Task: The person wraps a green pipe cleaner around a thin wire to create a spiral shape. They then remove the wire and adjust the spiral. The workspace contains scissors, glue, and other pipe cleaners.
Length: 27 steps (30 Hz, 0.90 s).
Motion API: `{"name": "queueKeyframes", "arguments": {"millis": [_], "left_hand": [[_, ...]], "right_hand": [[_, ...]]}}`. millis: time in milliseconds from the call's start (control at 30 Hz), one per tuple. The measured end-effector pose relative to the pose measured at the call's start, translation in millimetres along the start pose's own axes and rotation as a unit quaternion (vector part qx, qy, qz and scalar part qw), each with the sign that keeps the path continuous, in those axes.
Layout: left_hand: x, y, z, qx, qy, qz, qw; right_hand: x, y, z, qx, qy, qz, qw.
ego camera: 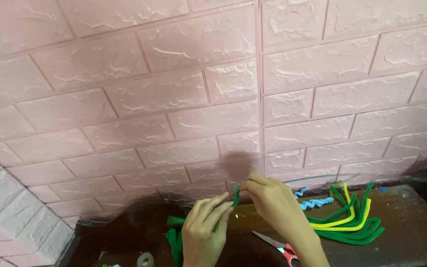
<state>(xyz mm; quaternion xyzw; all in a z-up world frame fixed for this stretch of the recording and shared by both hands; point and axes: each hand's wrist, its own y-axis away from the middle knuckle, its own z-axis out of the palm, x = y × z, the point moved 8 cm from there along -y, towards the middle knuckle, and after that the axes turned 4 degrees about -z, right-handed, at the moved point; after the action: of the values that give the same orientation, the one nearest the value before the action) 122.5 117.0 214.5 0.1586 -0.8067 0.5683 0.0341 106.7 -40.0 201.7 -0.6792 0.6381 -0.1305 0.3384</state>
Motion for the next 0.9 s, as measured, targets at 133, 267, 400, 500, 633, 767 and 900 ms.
{"name": "queueKeyframes", "arguments": {"millis": [133, 267, 400, 500, 633, 767, 900], "left_hand": [[-7.5, -5.6, -0.8, -0.01, 0.038, -0.054, 0.998], [-34.9, -7.2, 3.1, -0.004, 0.039, -0.145, 0.989], [-61.4, -13.6, 11.3, -0.07, 0.106, -0.291, 0.948], [-63.2, -17.7, 13.0, -0.154, 0.132, -0.394, 0.896], [-65.0, -13.9, 14.1, -0.23, 0.157, -0.46, 0.843], [-74.0, -3.4, 23.8, -0.277, 0.227, -0.451, 0.817], [-77.0, 8.1, 27.3, -0.308, 0.311, -0.47, 0.766]], "right_hand": [[-1.9, 1.2, 8.0, -0.003, 0.042, -0.041, 0.998], [-21.0, -4.8, 1.3, 0.002, 0.017, -0.092, 0.996], [-30.1, -5.1, 4.1, 0.012, 0.041, -0.132, 0.99], [-43.8, -5.7, -7.8, 0.021, 0.005, -0.143, 0.99], [-51.6, -3.8, -12.8, 0.021, -0.007, -0.155, 0.988], [-56.8, -3.3, -16.1, 0.037, -0.018, -0.167, 0.985], [-64.9, -3.5, -25.1, 0.055, -0.065, -0.174, 0.981]]}}
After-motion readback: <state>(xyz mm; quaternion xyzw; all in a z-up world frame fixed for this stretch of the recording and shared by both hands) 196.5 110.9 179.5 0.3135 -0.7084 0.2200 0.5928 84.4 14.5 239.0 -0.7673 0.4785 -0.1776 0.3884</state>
